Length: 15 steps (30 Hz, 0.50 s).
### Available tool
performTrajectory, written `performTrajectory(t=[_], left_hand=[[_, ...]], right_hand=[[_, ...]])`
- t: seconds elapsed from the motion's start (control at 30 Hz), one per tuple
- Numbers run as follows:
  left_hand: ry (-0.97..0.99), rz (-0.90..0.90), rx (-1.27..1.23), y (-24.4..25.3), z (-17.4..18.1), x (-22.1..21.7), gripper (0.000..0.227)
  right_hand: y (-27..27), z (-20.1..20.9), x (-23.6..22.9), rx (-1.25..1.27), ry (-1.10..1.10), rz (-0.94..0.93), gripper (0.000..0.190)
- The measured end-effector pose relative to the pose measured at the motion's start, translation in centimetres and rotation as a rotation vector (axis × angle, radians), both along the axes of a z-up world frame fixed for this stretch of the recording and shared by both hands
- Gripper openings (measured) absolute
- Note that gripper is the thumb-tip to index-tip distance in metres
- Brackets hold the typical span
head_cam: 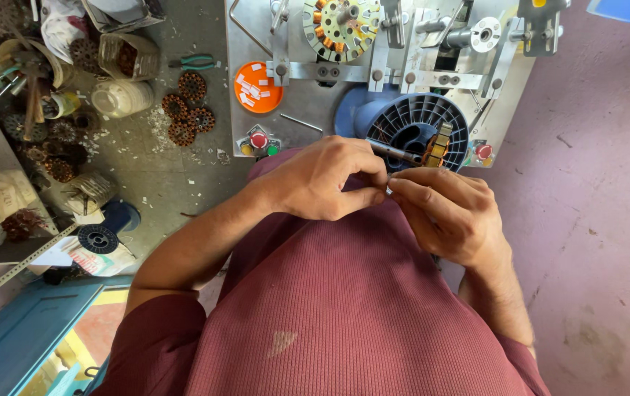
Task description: The person assembles small electrical components by hand, inserting and adjusting parts within a circular housing. They use a screwdriver to tighten or align elements and occasionally trim wires with scissors. The work is performed at a bench with tools and parts visible nearby.
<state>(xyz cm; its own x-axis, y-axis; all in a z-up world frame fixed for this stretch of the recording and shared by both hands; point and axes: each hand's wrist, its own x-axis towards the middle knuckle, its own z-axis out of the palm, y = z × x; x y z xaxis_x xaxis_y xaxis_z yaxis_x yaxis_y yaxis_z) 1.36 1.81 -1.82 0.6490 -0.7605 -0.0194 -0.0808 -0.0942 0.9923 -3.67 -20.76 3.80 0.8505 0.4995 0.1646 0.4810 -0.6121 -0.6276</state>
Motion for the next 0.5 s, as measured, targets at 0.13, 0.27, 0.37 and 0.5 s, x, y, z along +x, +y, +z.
performTrajectory(t=[0.13, 0.27, 0.37, 0.5], left_hand=[[0.035, -0.015, -0.016, 0.03, 0.07, 0.07, 0.015], [0.078, -0.03, -0.026, -0.02, 0.19, -0.02, 0.016], [0.109, -0.025, 0.002, -0.16, 0.23, -0.23, 0.016], [0.056, 0.066, -0.008, -0.59, 0.53, -0.7, 0.014]], right_hand=[[0.13, -0.34, -0.03, 0.044, -0.057, -0.005, 0.025], [0.13, -0.43, 0.09, 0.042, -0.109, 0.047, 0.027], [0.05, -0.17, -0.09, -0.037, -0.117, 0.046, 0.029], [0.12, -0.07, -0.5, -0.068, -0.115, 0.067, 0.032]])
